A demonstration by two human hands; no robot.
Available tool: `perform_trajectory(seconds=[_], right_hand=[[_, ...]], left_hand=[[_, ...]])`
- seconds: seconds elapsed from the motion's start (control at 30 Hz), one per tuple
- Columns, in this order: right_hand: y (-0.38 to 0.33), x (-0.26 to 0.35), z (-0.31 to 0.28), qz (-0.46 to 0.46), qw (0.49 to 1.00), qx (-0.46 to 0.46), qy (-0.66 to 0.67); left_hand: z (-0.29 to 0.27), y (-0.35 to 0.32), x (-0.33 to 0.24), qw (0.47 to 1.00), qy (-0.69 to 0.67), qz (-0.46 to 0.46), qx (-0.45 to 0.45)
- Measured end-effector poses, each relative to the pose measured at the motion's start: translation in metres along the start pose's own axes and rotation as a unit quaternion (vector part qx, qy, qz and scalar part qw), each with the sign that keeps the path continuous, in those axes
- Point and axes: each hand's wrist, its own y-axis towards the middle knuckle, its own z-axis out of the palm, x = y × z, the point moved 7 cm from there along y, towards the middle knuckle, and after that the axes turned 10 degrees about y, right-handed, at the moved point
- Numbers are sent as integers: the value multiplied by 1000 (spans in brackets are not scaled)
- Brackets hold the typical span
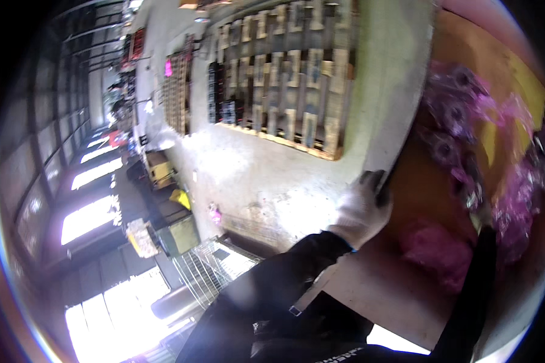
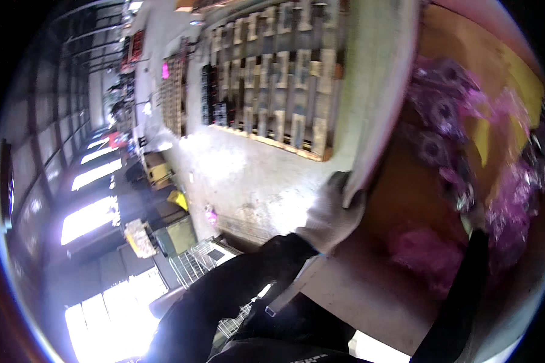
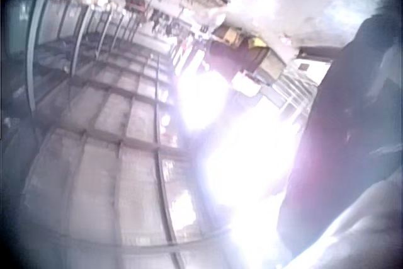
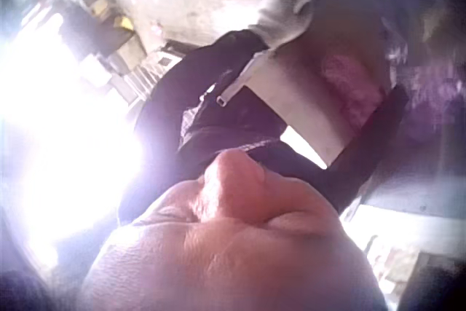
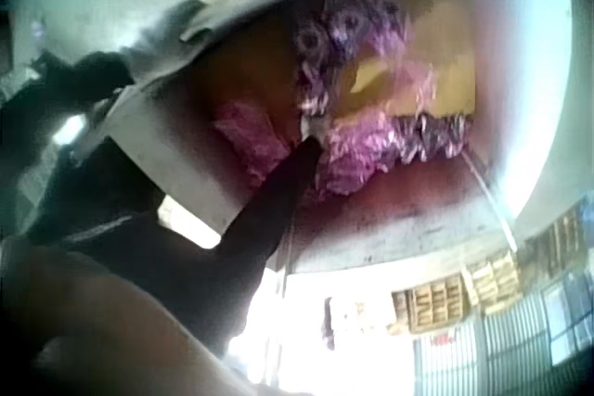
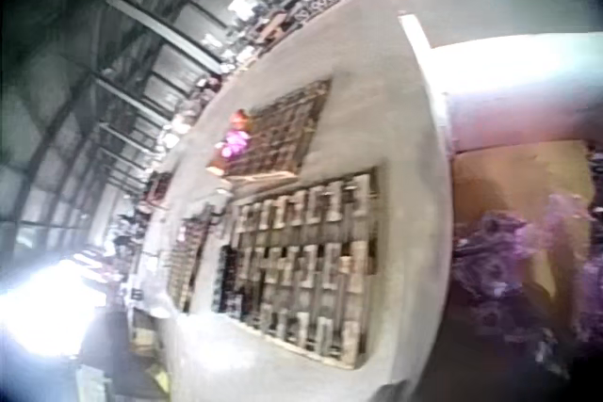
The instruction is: The person unpacks black metal parts from a white bin filled with pink plastic bags and places them onto a wooden pallet. The person handles the parts one at a time, unwrapping them and arranging them in a row on the pallet.
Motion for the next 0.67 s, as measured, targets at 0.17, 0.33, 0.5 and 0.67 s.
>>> perform_trajectory(seconds=[0.17, 0.33, 0.5, 0.67], right_hand=[[-30, -28, 48, -157, 967, -35, -199], [-72, -95, 49, -70, 993, 34, -94], [-229, -22, 81, 233, 930, 21, 283], [-333, 86, 137, 108, 902, 69, 412]], left_hand=[[-11, -8, -3, 997, 70, -4, -8], [-6, -6, -1, 997, 54, -24, 54], [3, -9, 10, 993, 87, -17, 76], [-12, -5, -15, 984, 35, 6, 172]])
